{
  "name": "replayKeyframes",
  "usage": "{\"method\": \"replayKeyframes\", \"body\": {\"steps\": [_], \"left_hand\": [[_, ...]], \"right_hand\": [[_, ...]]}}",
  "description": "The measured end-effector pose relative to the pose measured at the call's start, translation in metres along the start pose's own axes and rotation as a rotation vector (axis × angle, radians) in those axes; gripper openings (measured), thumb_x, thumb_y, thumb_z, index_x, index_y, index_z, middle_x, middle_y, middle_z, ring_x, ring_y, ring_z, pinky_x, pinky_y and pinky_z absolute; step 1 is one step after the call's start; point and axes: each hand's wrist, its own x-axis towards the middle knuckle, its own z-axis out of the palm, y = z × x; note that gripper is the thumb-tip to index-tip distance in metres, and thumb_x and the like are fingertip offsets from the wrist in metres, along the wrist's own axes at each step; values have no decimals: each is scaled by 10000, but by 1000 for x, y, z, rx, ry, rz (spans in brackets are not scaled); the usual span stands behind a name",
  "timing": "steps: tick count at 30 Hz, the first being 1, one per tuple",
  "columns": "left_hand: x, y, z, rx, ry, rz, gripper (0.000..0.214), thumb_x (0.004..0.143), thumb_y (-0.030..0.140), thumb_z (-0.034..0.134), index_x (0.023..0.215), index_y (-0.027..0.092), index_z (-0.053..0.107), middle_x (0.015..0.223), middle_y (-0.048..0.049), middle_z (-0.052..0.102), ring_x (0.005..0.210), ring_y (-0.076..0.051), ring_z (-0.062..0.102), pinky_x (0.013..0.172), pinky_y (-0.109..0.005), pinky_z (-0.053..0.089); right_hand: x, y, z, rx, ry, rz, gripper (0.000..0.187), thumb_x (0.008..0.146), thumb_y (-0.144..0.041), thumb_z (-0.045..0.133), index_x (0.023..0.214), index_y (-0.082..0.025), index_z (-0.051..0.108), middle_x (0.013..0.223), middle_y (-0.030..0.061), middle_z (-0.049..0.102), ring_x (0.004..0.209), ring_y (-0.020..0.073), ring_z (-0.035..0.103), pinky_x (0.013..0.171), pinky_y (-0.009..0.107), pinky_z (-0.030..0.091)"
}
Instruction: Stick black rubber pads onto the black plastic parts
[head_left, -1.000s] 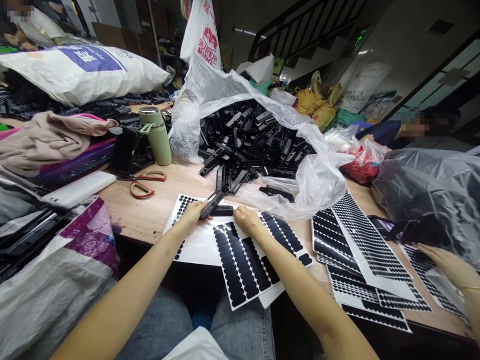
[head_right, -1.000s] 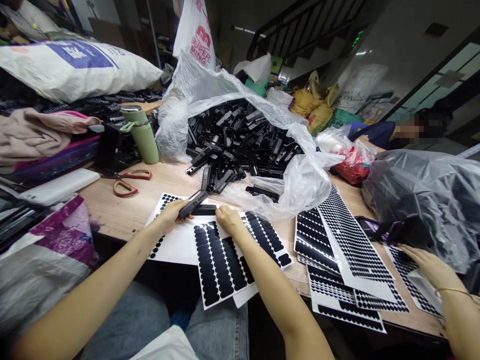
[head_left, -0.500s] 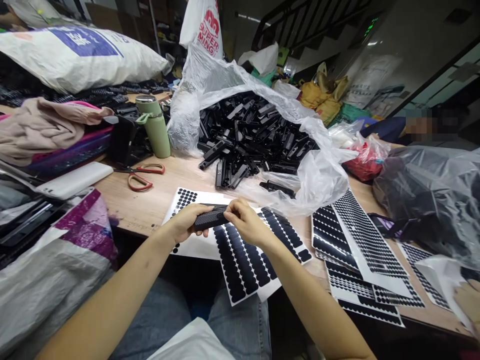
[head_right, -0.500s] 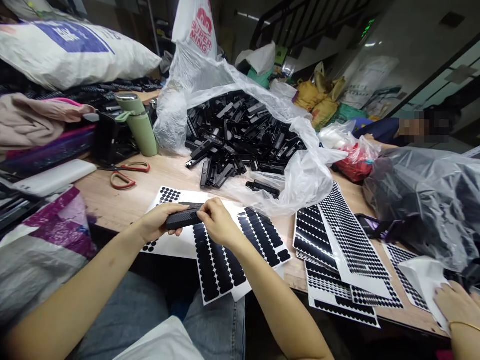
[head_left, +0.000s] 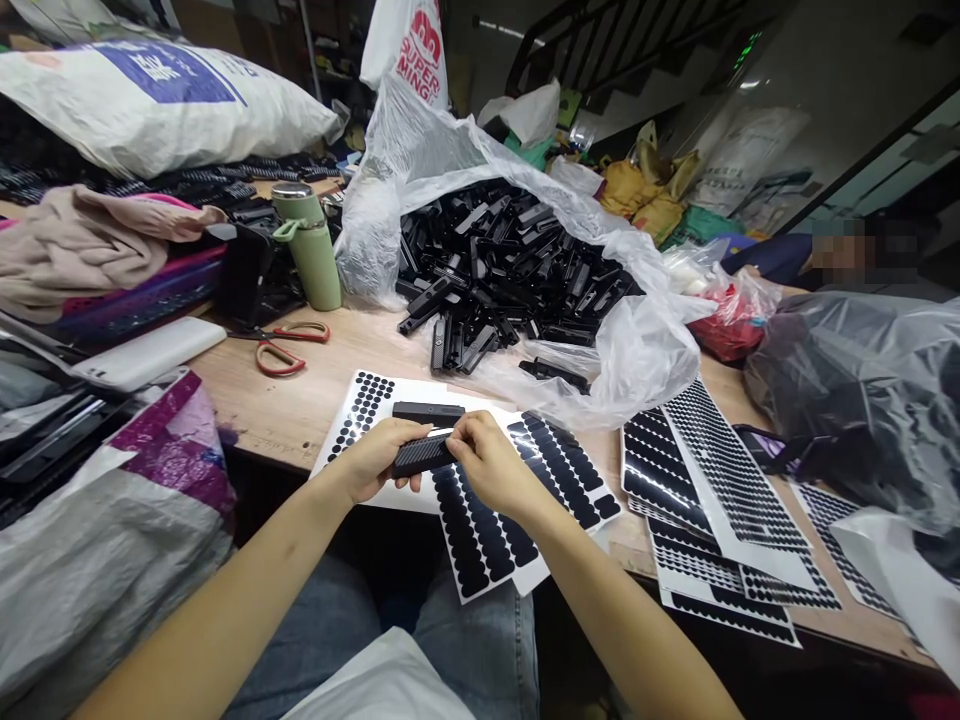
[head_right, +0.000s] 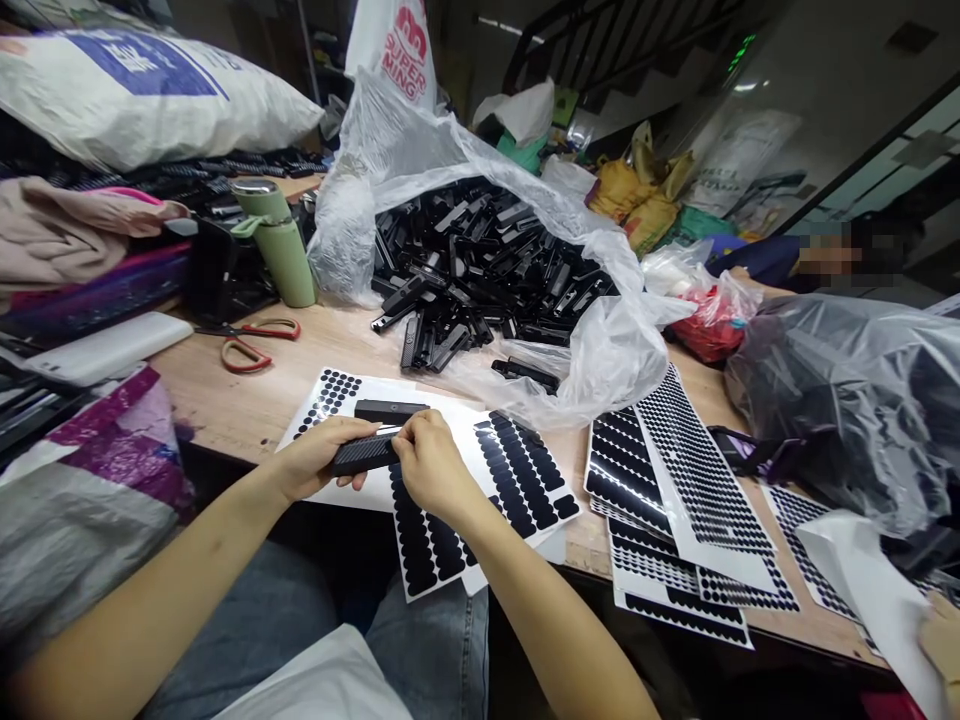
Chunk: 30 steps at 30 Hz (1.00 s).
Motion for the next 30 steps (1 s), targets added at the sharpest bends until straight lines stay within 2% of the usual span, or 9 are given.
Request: {"method": "replayKeyframes", "body": {"steps": [7, 12, 15, 17, 19, 22, 26, 30], "left_hand": [[0, -5, 3, -16, -14, 15, 285, 810, 304, 505, 641, 89, 586, 374, -42, 533, 296, -122, 496, 291, -169, 262], [-1, -9, 3, -22, -32, 49, 295, 813, 332, 512, 650, 97, 587, 372, -43, 537, 300, -110, 487, 304, -161, 266], [-5, -9, 4, -6, -34, 44, 308, 813, 349, 510, 656, 96, 589, 368, -48, 543, 286, -95, 461, 307, -158, 262], [-7, -9, 4, 12, -28, 35, 311, 807, 358, 517, 649, 99, 584, 379, -51, 553, 288, -91, 456, 308, -157, 265], [-6, -11, 2, 33, -1, 13, 314, 801, 361, 525, 620, 108, 564, 377, -54, 555, 288, -89, 450, 310, -157, 268], [3, -20, -3, 35, 40, -37, 319, 805, 352, 514, 591, 117, 538, 379, -74, 564, 286, -88, 438, 311, -159, 263], [21, -35, -7, 11, 51, -108, 326, 820, 338, 488, 615, 98, 566, 391, -94, 575, 273, -80, 409, 307, -163, 263], [29, -40, -5, -11, 85, -172, 310, 832, 298, 478, 621, 93, 574, 405, -84, 577, 292, -95, 450, 305, -166, 295]], "right_hand": [[-9, 2, 4, -43, 62, -9, 112, 831, -172, 452, 722, -197, 464, 923, 55, 486, 907, 184, 478, 846, 351, 400], [-19, 1, 11, -43, 207, -35, 124, 824, -203, 487, 702, -205, 470, 918, 43, 506, 912, 186, 484, 831, 344, 397], [-20, 7, 11, -22, 305, 49, 185, 757, -309, 605, 720, -210, 452, 873, 25, 508, 859, 182, 495, 771, 322, 410], [-19, 16, 8, -22, 330, 151, 290, 698, -407, 657, 779, -214, 456, 866, 18, 512, 802, 180, 500, 716, 312, 417], [-17, 31, 2, -39, 346, 232, 306, 733, -467, 600, 844, -214, 468, 885, 26, 532, 768, 180, 510, 697, 314, 417], [-18, 61, -3, -186, 333, 301, 213, 824, -410, 479, 852, -199, 490, 870, 55, 563, 778, 204, 530, 723, 339, 406], [-25, 90, 5, -411, 260, 344, 174, 762, -313, 571, 837, -161, 529, 885, 125, 566, 847, 263, 537, 747, 365, 398], [-26, 98, 13, -326, 288, 345, 101, 738, -258, 586, 769, -177, 534, 826, 112, 570, 786, 249, 550, 720, 357, 398]]}}
